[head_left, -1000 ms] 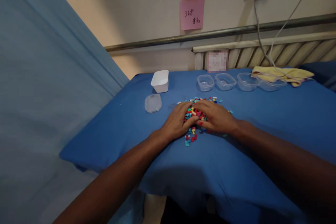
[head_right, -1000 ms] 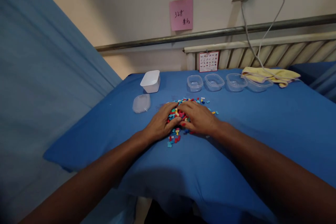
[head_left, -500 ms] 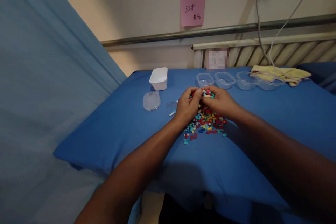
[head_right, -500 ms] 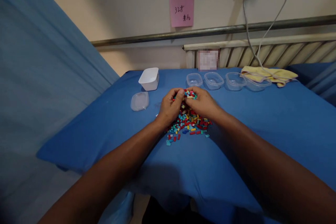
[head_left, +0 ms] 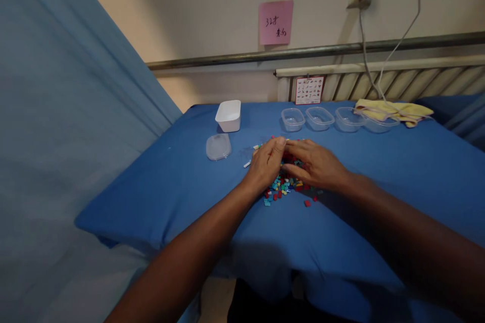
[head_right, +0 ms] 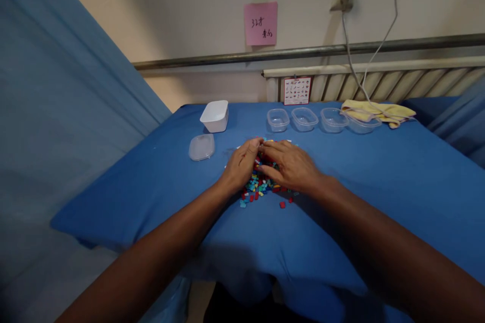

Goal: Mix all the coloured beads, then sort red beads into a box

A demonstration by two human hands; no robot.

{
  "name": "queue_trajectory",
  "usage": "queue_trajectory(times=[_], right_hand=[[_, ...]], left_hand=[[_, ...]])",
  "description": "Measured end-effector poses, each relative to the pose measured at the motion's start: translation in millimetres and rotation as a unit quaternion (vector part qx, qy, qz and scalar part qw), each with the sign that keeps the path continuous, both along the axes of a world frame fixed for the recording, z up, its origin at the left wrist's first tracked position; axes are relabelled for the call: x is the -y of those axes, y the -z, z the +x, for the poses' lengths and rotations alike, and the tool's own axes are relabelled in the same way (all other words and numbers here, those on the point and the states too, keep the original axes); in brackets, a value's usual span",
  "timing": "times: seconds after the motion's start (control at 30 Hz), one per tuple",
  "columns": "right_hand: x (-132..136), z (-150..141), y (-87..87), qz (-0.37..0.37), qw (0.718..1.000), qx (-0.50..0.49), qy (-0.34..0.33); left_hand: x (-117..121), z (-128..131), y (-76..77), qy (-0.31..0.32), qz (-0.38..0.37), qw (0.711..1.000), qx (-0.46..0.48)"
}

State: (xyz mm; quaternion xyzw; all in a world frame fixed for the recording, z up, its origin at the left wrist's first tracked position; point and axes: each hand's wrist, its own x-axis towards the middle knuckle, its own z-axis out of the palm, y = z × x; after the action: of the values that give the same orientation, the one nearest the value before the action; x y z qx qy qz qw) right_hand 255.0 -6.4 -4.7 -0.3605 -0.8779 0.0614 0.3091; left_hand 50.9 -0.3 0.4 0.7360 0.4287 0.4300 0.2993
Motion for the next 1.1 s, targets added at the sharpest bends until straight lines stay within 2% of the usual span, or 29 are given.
queue_trajectory(times=[0.07, 0.13, 0.3, 0.37, 0.47, 0.57, 0.73, 0.83, 0.97, 1.03, 1.1], right_hand=[[3, 15, 1.8, 0.014, 0.999, -0.028, 0.009], [2, 30, 6.8, 0.004, 0.997, -0.063, 0.051], [-14, 52, 26.9, -0.11, 0.968, -0.123, 0.188], [-23, 50, 33.6, -0.148, 0.961, -0.13, 0.194], [-39, 37, 37.8, -0.18, 0.961, -0.129, 0.168], [-56, 17, 36.2, -0.203, 0.959, -0.142, 0.137], [-74, -11, 31.4, -0.25, 0.943, -0.202, 0.088], [-77, -20, 31.9, -0.322, 0.891, -0.313, 0.067], [-75, -27, 32.6, -0.402, 0.798, -0.441, 0.085], [-73, -29, 30.5, -0.41, 0.781, -0.466, 0.074], [-71, -31, 26.9, -0.395, 0.795, -0.457, 0.051]], left_hand=[[0, -5, 0.9, 0.014, 0.0, 0.999, -0.038], [-1, -9, 3.5, 0.011, 0.005, 0.997, -0.073], [-6, -19, 9.3, -0.017, 0.032, 0.98, -0.193], [-12, -27, 9.5, -0.032, 0.033, 0.971, -0.234], [-32, -40, 9.8, -0.061, -0.021, 0.966, -0.249], [-55, -44, 12.8, -0.035, -0.072, 0.969, -0.233], [-74, -29, 18.4, 0.039, -0.082, 0.979, -0.181], [-72, -21, 17.8, 0.065, -0.088, 0.988, -0.106], [-65, -16, 12.2, 0.033, -0.127, 0.991, 0.0], [-60, -14, 7.8, 0.04, -0.136, 0.989, 0.036], [-57, -13, 2.8, 0.041, -0.132, 0.988, 0.063]])
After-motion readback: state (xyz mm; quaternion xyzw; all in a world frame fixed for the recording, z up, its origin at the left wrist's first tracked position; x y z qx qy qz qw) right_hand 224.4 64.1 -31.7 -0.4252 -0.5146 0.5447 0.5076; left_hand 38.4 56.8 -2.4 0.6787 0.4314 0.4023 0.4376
